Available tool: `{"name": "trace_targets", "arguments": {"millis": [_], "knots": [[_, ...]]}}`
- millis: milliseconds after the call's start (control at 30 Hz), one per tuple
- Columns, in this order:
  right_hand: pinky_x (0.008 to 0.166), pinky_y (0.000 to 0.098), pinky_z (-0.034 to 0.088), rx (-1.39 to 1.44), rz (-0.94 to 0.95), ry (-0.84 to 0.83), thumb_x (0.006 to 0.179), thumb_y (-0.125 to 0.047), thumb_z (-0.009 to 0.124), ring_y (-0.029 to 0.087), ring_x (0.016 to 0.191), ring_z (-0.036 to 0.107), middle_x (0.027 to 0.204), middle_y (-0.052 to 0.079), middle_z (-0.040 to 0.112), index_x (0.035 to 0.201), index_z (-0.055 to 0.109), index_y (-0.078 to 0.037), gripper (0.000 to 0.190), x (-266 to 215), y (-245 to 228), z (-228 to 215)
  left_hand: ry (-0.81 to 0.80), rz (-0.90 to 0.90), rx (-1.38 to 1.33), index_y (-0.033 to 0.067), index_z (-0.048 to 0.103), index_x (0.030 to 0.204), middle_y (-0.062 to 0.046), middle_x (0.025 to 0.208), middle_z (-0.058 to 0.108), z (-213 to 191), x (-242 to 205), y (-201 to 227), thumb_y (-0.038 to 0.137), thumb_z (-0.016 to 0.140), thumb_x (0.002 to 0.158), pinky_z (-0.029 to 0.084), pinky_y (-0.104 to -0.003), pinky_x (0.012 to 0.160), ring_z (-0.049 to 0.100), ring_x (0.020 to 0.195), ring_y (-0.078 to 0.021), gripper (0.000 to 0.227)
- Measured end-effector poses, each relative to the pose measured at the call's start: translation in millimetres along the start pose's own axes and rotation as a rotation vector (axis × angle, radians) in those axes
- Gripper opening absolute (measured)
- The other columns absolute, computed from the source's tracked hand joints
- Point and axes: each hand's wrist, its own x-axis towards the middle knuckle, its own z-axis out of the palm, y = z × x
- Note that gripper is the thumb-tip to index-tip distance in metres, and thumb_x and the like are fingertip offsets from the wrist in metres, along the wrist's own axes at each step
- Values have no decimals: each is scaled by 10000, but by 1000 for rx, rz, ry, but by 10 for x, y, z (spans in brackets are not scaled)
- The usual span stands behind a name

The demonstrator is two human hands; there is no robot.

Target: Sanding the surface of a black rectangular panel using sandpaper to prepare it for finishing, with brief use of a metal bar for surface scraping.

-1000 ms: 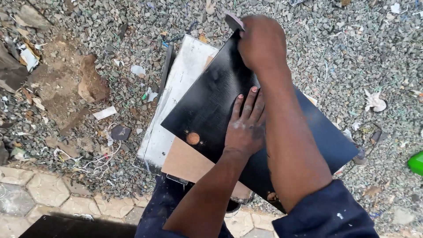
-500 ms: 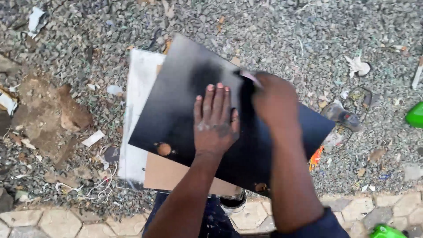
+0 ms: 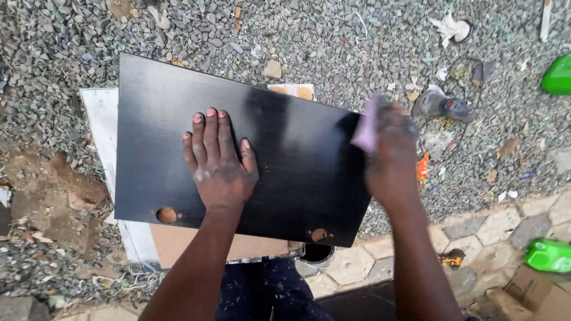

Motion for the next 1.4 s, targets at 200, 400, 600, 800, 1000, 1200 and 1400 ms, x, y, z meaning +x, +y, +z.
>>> {"name": "trace_targets", "arguments": {"millis": [200,400,600,800,1000,1200,1400], "knots": [[1025,713,396,-43,-87,100,893,-521,757,650,1267,479,1471,407,467,1386,580,130,835,-391,-32,547,-49,13,35,47,591,1472,-157,1521,519,-25,-6,-24,356,521,1038,331,-521,1190,444,1448,-349,537],[1185,622,282,-171,-242,298,1077,-563,520,505,1507,261,1634,291,324,1509,558,48,749,-210,402,1113,-75,7,25,42,564,1486,-153,1530,496,-49,0,-9,353,507,1058,319,-519,1200,422,1460,-349,532],[1204,514,271,-153,-444,55,1062,-583,358,323,1512,376,1637,159,400,1525,506,-95,690,-869,-385,1428,-123,-21,-16,63,523,1515,-131,1549,459,-21,-22,-17,361,506,1062,272,-516,1226,370,1485,-322,542],[1274,501,211,-385,424,-99,1140,-414,529,428,1548,192,1669,268,150,1606,159,62,762,406,-85,559,-188,-56,-63,53,498,1530,-106,1580,481,-145,14,23,388,385,1122,321,-535,1228,394,1500,-329,539],[1191,624,264,-413,-136,239,1063,-407,503,508,1487,326,1586,370,349,1516,460,129,703,-647,-407,1295,-144,-28,-21,72,474,1540,-126,1582,424,-5,-14,-36,481,511,1081,277,-531,1230,337,1505,-324,616],[1162,624,316,-284,-206,352,1045,-340,594,482,1452,424,1569,324,425,1358,624,32,487,-663,-153,1395,-175,-54,-34,89,468,1549,-113,1579,422,-19,-35,-34,512,534,1074,265,-536,1230,337,1503,-319,639],[1088,635,353,25,168,329,1038,-406,662,498,1333,352,1450,203,376,1501,451,-45,623,-673,436,1150,-143,-42,-68,60,497,1530,-125,1565,441,-48,-21,-57,509,519,1079,259,-535,1219,347,1492,-331,637]]}}
